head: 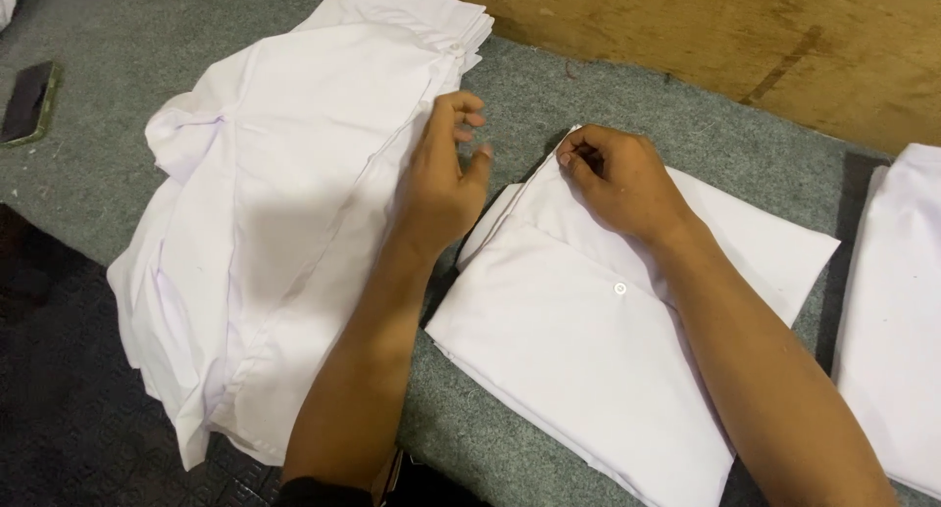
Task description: Buttoning, folding, and trimming loose threads from white school shirts to prepare them for packaging.
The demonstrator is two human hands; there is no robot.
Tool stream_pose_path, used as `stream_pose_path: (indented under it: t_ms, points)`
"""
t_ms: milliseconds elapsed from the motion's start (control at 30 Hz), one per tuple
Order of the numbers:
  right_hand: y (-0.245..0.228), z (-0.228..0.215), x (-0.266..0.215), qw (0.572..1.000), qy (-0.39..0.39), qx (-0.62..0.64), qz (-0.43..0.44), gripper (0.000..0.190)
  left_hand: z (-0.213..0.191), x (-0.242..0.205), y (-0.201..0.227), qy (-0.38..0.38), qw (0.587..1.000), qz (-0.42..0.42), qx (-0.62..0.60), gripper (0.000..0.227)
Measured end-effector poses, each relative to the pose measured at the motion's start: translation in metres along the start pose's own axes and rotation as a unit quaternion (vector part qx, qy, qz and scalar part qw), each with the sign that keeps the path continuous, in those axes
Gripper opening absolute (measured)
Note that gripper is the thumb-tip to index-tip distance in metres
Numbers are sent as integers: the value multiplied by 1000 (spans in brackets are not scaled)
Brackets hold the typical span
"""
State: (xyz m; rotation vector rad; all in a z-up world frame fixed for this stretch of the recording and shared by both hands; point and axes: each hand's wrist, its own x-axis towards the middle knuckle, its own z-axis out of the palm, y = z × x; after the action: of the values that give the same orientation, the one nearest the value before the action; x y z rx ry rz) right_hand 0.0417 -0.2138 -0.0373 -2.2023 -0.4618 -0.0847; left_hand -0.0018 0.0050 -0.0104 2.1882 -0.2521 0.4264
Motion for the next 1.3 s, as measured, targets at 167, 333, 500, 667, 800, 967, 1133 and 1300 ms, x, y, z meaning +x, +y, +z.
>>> stream_pose_path:
  t_ms: [167,333,500,667,800,967,1133,1300]
  points:
    - [9,4,2,999,-11,-28,-34,16,4,-6,2,-66,997,26,37,38]
    - [11,3,0,999,-5,-46,-10,17,9,2,-2,-235,968,-45,76,13]
    - [5,3,-1,999,-2,-49,0,16,8,1,-2,-203,975,-56,73,11]
    - [9,2,-1,999,-2,-31,-14,15,1,-1,8,-207,976,-51,46,22]
    - [4,4,-2,1000,7,-13,-7,14,12,3,-12,-146,983,-40,103,3]
    - [2,3,-3,1000,4,-5,-3,15,15,3,-15,-58,998,-17,16,32]
    - [5,5,-3,998,41,5,-46,14,14,-4,-5,-146,988,-3,53,43]
    - [32,-12,9,981,160,-37,-104,17,20,-7,-9,-173,982,-7,76,31]
